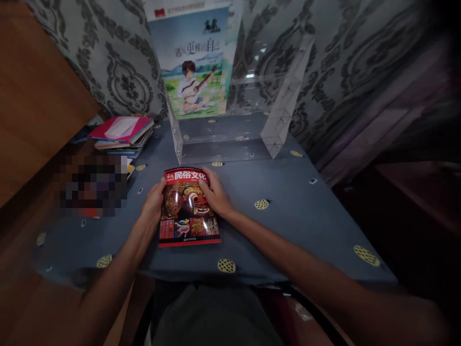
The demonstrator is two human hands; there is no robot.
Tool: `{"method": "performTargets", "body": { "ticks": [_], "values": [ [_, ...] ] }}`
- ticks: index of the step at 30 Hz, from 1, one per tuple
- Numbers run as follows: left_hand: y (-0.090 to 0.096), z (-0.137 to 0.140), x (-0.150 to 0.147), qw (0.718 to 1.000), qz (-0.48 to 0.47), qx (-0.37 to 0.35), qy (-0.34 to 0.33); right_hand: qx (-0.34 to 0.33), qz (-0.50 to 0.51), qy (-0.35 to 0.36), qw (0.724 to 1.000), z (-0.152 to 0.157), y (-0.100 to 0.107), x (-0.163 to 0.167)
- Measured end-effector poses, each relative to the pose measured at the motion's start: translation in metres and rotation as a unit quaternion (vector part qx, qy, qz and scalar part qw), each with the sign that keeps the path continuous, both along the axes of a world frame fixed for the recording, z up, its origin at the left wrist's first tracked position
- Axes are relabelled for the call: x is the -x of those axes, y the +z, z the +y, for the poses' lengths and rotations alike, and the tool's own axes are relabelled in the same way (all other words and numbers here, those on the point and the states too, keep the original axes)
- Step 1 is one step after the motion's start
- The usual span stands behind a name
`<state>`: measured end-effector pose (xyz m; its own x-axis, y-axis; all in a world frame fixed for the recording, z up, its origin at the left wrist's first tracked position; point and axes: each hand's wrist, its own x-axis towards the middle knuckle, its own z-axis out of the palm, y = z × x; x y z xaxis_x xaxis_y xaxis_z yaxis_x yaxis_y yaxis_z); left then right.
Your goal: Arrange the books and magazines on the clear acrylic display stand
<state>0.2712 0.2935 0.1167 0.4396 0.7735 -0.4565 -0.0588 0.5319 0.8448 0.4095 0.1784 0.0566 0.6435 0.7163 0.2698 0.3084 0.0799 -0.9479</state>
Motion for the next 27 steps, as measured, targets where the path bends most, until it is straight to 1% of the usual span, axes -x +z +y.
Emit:
{"method": "performTargets", "body": {
  "ticks": [2, 4, 6, 9, 11, 16, 27],
  "values": [
    [-0.002, 0.001, -0.008, 1.0, -0.008, -0.014, -0.019, -0.045, 0.107, -0.022, 0.993, -0.002, 0.001, -0.003],
    [-0.005, 0.001, -0.014, 0.999, -0.024, -0.027, -0.041, -0.089, 0.223, -0.016, 0.971, -0.003, 0.004, -0.007],
    [-0.008, 0.001, -0.016, 0.997, -0.04, -0.033, -0.058, -0.11, 0.318, 0.03, 0.941, -0.003, 0.01, -0.011],
    [-0.01, 0.003, -0.015, 0.995, -0.054, -0.029, -0.08, -0.098, 0.396, 0.104, 0.907, -0.005, 0.019, -0.016],
    [-0.01, 0.004, -0.014, 0.995, -0.052, -0.022, -0.086, -0.086, 0.421, 0.113, 0.896, -0.007, 0.024, -0.018],
    [-0.007, 0.003, -0.015, 0.995, -0.049, -0.015, -0.089, -0.057, 0.462, 0.107, 0.879, -0.01, 0.03, -0.022],
    [-0.008, 0.003, -0.016, 0.995, -0.049, 0.001, -0.093, -0.053, 0.476, 0.09, 0.873, -0.009, 0.034, -0.022]
  ]
}}
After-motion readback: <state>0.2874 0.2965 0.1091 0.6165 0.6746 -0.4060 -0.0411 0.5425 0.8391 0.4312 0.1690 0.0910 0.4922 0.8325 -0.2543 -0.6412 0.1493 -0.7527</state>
